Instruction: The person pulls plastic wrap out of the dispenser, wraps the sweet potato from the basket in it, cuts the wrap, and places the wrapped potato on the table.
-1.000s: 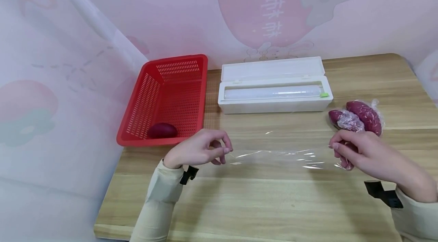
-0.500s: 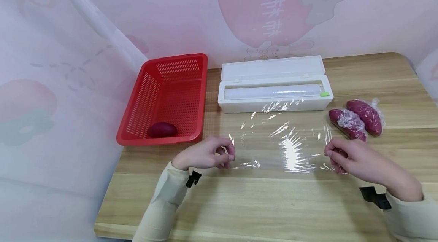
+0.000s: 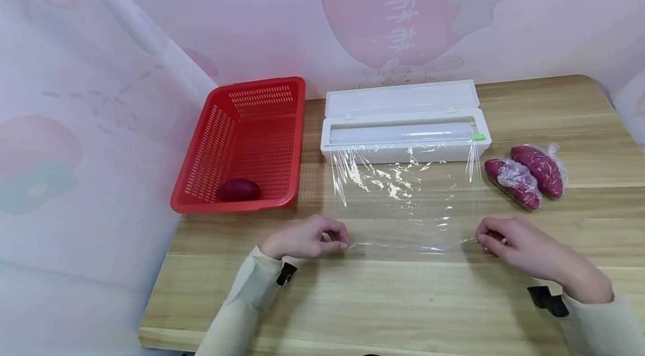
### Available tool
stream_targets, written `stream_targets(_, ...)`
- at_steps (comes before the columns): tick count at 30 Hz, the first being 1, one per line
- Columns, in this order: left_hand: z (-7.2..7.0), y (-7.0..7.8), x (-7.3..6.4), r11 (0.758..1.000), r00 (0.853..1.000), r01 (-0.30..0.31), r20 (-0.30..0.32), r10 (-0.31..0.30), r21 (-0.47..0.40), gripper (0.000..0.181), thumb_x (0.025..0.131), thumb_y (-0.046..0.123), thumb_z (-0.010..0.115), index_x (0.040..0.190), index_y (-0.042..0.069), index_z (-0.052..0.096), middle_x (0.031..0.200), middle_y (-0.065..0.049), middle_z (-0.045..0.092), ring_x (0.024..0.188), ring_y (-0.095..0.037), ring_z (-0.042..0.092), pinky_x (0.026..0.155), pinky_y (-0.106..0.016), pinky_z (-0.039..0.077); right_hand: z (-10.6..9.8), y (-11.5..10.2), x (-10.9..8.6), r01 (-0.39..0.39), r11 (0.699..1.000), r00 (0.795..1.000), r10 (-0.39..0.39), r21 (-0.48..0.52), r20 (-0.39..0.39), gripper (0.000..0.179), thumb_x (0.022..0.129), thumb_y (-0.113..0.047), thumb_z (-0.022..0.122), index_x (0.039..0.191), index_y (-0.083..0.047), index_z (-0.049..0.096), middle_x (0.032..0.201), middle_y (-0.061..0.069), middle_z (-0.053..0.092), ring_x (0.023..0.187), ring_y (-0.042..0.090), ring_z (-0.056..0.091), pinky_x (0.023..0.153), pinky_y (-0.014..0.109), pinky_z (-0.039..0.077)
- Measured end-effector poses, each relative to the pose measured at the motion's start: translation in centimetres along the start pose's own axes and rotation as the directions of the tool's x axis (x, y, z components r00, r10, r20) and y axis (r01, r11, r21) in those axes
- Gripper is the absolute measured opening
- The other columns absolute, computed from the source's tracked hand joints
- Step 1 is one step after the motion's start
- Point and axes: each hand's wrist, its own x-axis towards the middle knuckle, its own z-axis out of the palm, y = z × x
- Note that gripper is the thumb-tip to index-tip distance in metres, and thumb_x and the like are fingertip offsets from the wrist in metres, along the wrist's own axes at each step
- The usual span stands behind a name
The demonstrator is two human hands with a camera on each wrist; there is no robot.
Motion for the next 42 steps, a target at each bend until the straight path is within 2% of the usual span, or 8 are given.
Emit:
stream_targets(3,0.3,-0.3,0.1,1.0,1.0,-0.006,0.004,0.005,0.016,0.011,0.094,0.018,0.061,0.096,0.01,0.068,0.089,-0.002,0.068,0.077,-0.003,0.054,0.071,-0.021,0.048,0.3,0.3,-0.1,0.006,1.0,1.0,-0.006,-0.002,0.018,0.014,0.089,-0.002,0.062,0.084,-0.016,0.062,0.07,-0.015,0.054,0.063,-0.007,0.044,0.057,0.021,0.041)
stream_targets(8,0.8,-0.6,0.1,0.999,1.0,-0.018,-0.007,0.018,0.035,0.006,0.093,0.018,0.063,0.093,0.015,0.068,0.088,0.007,0.066,0.08,-0.001,0.055,0.076,-0.023,0.05,0.6,0.6,-0.4,-0.01,1.0,0.998,0.008,0.016,0.07,0.012,0.09,-0.005,0.061,0.087,-0.016,0.064,0.076,-0.014,0.059,0.07,-0.007,0.05,0.063,0.022,0.047)
stream_targets(18,1.8,-0.9,0.1,0.996,0.998,-0.057,-0.013,0.058,0.067,0.004,0.091,0.015,0.067,0.091,0.014,0.07,0.089,0.006,0.065,0.084,0.001,0.056,0.084,-0.024,0.051,1.5,0.9,-1.3,0.004,1.0,0.998,-0.004,-0.005,0.063,0.013,0.088,-0.008,0.065,0.085,-0.021,0.065,0.08,-0.016,0.063,0.072,-0.008,0.052,0.065,0.023,0.048)
stream_targets(22,2.1,-1.0,-0.1,0.996,0.998,-0.057,-0.006,0.058,0.074,0.004,0.09,0.015,0.068,0.091,0.013,0.071,0.089,0.007,0.065,0.084,0.001,0.056,0.084,-0.025,0.051,1.9,1.0,-1.7,0.019,0.998,0.999,-0.017,-0.056,0.036,0.013,0.086,-0.011,0.069,0.085,-0.023,0.067,0.083,-0.015,0.066,0.076,-0.008,0.055,0.068,0.025,0.051)
stream_targets(30,2.5,-0.9,-0.2,0.985,0.999,-0.05,0.007,0.05,0.163,0.006,0.089,0.017,0.068,0.089,0.014,0.073,0.088,0.008,0.064,0.086,-0.002,0.056,0.084,-0.02,0.047,3.0,1.1,-2.6,0.109,0.984,0.987,-0.124,-0.142,-0.102,0.023,0.074,-0.008,0.078,0.087,-0.024,0.07,0.083,-0.014,0.066,0.08,-0.003,0.059,0.07,0.025,0.051)
stream_targets(33,2.7,-1.0,-0.1,0.986,0.999,-0.039,0.005,0.039,0.165,0.009,0.091,0.02,0.067,0.086,0.015,0.073,0.085,0.01,0.062,0.082,0.0,0.054,0.081,-0.018,0.047,3.1,0.7,-2.6,0.092,0.982,0.986,-0.113,-0.165,-0.123,0.02,0.077,-0.008,0.077,0.089,-0.023,0.072,0.084,-0.015,0.068,0.08,-0.003,0.061,0.07,0.026,0.052)
stream_targets(39,3.1,-1.1,0.3,0.987,0.999,-0.008,-0.035,0.014,0.16,0.034,0.099,0.031,0.054,0.072,0.013,0.066,0.067,0.013,0.047,0.062,0.002,0.041,0.06,-0.014,0.038,3.3,-0.3,-2.0,-0.059,0.975,0.991,0.033,-0.213,-0.126,0.005,0.087,-0.015,0.07,0.089,-0.018,0.074,0.071,-0.021,0.063,0.064,-0.008,0.054,0.061,0.027,0.05)
stream_targets(42,3.2,-0.8,0.5,0.986,0.998,0.025,-0.065,-0.015,0.164,0.041,0.101,0.032,0.05,0.066,0.012,0.059,0.059,0.014,0.039,0.054,0.003,0.034,0.054,-0.015,0.032,3.8,-0.6,-1.9,-0.051,0.953,0.986,0.0,-0.298,-0.169,0.006,0.081,-0.018,0.076,0.086,-0.018,0.074,0.071,-0.015,0.067,0.062,0.002,0.06,0.061,0.032,0.052)
